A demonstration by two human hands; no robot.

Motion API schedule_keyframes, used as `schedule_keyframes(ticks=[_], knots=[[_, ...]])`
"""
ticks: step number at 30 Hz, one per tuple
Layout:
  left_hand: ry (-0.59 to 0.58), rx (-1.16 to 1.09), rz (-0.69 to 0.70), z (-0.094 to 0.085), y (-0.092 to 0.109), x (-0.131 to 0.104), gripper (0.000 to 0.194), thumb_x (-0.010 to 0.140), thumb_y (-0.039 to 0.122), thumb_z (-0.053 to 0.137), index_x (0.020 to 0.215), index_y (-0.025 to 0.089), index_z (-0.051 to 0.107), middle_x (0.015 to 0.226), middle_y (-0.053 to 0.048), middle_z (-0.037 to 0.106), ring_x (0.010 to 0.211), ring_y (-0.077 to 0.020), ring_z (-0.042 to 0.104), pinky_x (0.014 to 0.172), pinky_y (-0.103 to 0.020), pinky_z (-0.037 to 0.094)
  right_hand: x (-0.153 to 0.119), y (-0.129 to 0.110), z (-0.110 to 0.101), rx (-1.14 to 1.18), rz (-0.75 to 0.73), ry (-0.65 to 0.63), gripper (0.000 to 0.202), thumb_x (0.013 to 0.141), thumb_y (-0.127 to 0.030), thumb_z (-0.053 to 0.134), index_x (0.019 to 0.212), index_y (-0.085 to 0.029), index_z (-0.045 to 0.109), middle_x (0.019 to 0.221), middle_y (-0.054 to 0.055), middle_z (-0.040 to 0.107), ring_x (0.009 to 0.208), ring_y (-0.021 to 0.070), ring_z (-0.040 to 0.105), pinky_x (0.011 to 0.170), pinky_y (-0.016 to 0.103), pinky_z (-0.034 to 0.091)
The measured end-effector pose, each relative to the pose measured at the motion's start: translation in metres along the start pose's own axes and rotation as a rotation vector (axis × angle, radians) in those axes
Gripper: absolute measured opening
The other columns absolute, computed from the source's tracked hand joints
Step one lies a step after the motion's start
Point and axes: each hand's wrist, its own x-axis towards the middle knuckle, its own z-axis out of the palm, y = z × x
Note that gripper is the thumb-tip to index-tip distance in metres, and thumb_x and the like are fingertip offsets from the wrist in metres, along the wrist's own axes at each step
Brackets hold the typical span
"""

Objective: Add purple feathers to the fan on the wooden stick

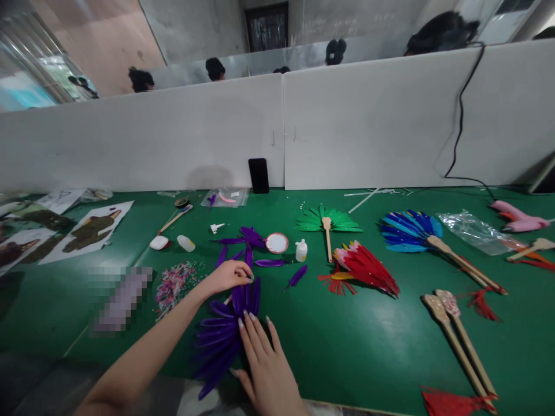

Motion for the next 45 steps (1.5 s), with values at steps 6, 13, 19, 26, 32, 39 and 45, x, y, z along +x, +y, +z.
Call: schedule_keyframes(ticks=[6,13,19,26,32,39,45], knots=[[0.004,0.069,0.012,0.004,0.006,0.002,0.017,0.071,0.017,0.064,0.086,0.011,0.066,0.064,0.000,0.066,0.058,-0.0127,0.058,0.055,-0.022,0.040,0.000,0.000,0.000,0.001,-0.007,0.018,0.062,0.093,-0.035,0.039,0.147,-0.011,0.020,0.153,0.006,0.025,0.140,0.0204,0.020,0.113,0.042,0.012],[-0.017,0.210,-0.008,0.010,0.015,0.004,0.018,0.086,0.027,0.059,0.096,0.012,0.061,0.082,-0.001,0.064,0.070,-0.0130,0.061,0.068,-0.031,0.051,-0.001,-0.001,0.002,0.012,-0.002,0.022,0.062,0.094,-0.036,0.039,0.148,-0.013,0.020,0.153,0.005,0.025,0.140,0.0198,0.021,0.114,0.041,0.012],[-0.067,0.256,-0.032,0.011,0.019,0.007,0.025,0.089,0.032,0.056,0.105,0.013,0.059,0.099,-0.005,0.063,0.082,-0.0158,0.062,0.072,-0.034,0.053,-0.001,-0.002,0.004,0.025,0.008,0.011,0.062,0.094,-0.037,0.039,0.148,-0.013,0.020,0.152,0.005,0.028,0.139,0.0204,0.026,0.112,0.041,0.021],[-0.111,0.192,-0.028,0.007,0.014,0.011,0.025,0.089,0.032,0.055,0.106,0.013,0.058,0.097,-0.005,0.063,0.079,-0.0149,0.062,0.069,-0.032,0.054,-0.001,-0.002,0.002,-0.002,0.004,0.018,0.061,0.093,-0.033,0.041,0.147,-0.012,0.022,0.152,0.006,0.028,0.139,0.0203,0.025,0.113,0.041,0.018],[-0.104,0.080,0.007,0.004,0.009,0.008,0.020,0.087,0.028,0.058,0.097,0.011,0.061,0.078,-0.001,0.064,0.062,-0.0105,0.059,0.059,-0.026,0.050,-0.001,-0.003,0.002,-0.034,-0.006,0.033,0.061,0.094,-0.035,0.039,0.147,-0.012,0.023,0.152,0.006,0.029,0.140,0.0192,0.021,0.115,0.041,0.009],[-0.088,-0.016,0.032,-0.001,0.004,0.003,0.024,0.076,0.028,0.066,0.093,0.010,0.064,0.071,-0.004,0.070,0.061,-0.0133,0.062,0.053,-0.021,0.041,-0.001,-0.002,0.000,-0.016,-0.006,0.003,0.063,0.092,-0.034,0.042,0.148,-0.013,0.020,0.153,0.005,0.026,0.140,0.0194,0.023,0.113,0.040,0.018],[-0.118,0.050,0.002,0.001,0.004,0.006,0.021,0.085,0.029,0.061,0.097,0.012,0.061,0.080,-0.002,0.065,0.067,-0.0122,0.062,0.064,-0.028,0.051,-0.001,-0.002,0.000,-0.022,-0.010,-0.026,0.063,0.093,-0.034,0.040,0.148,-0.013,0.018,0.153,0.005,0.024,0.140,0.0192,0.021,0.112,0.041,0.020]])
